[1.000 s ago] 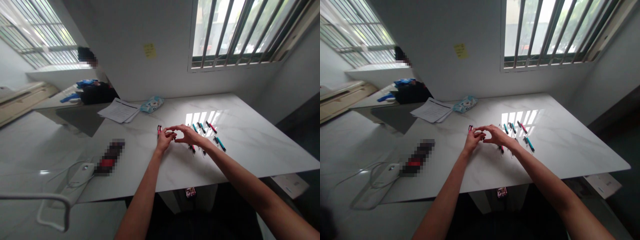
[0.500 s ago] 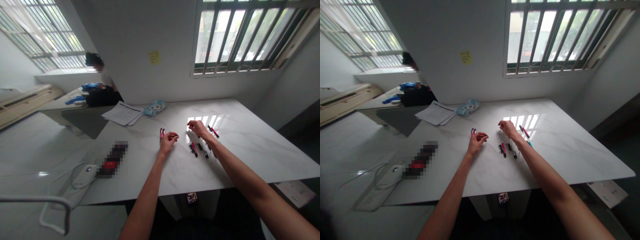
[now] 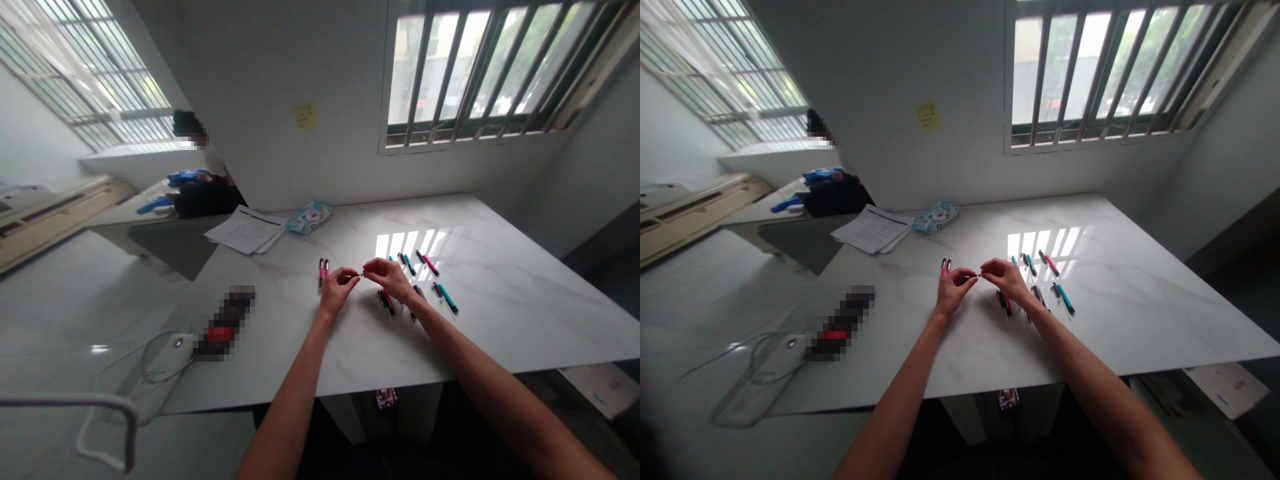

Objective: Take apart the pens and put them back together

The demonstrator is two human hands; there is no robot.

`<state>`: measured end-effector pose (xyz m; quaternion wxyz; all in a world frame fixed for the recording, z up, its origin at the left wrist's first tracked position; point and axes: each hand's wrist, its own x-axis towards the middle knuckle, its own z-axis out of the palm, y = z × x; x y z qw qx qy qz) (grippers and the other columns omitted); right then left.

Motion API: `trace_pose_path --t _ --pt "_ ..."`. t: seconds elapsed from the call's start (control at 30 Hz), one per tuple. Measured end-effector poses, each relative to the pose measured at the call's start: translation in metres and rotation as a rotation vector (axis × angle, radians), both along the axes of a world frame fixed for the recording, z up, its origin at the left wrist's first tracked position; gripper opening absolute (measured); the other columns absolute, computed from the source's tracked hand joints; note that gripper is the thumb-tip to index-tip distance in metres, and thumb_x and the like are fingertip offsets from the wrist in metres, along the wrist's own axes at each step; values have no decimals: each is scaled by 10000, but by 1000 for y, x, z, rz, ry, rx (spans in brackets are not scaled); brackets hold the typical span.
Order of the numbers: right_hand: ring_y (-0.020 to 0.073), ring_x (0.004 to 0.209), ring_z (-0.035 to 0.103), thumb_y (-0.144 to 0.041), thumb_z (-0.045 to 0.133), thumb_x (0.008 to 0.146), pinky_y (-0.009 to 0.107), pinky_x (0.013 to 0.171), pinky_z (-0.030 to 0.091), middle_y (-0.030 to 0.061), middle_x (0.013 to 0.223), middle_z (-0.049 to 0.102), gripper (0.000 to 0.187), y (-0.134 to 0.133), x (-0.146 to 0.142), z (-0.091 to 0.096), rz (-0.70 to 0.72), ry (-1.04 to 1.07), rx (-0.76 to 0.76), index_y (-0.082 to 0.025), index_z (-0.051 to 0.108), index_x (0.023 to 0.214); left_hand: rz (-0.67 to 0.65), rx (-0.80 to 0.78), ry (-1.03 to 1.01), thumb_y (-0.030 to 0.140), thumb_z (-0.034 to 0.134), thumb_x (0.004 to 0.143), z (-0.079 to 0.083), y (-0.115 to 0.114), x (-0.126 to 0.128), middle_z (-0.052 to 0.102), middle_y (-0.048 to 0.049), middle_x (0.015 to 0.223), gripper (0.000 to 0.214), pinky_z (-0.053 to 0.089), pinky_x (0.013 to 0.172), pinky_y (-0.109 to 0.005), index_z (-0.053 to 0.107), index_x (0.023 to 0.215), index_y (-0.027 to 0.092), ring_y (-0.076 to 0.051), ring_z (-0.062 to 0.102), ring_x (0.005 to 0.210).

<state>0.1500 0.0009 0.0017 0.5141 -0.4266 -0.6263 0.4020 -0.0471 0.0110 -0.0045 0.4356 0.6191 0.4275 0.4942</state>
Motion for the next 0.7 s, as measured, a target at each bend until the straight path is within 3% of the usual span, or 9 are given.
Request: trace_pose_path --t 0.2,0.4,0.7 --pt "219 873 741 -457 774 832 374 857 602 46 957 787 265 1 0 -2 6 -13 17 -241 754 984 -21 26 34 371 832 765 2 -2 1 785 -82 932 243 606 850 -365 764 910 187 -212 747 853" --pt "216 892 744 -449 783 821 372 869 599 30 966 784 247 0 -2 -2 63 19 -1 -256 748 971 -17 49 77 371 820 781 7 -4 0 786 -73 908 220 599 802 -348 769 907 198 -210 740 828" --pt "203 840 728 -461 751 875 321 787 564 35 936 783 259 0 1 -2 88 -55 14 -238 760 1007 -23 100 95 384 822 801 -2 -1 -3 781 -76 918 236 591 796 -319 779 924 187 -193 729 826"
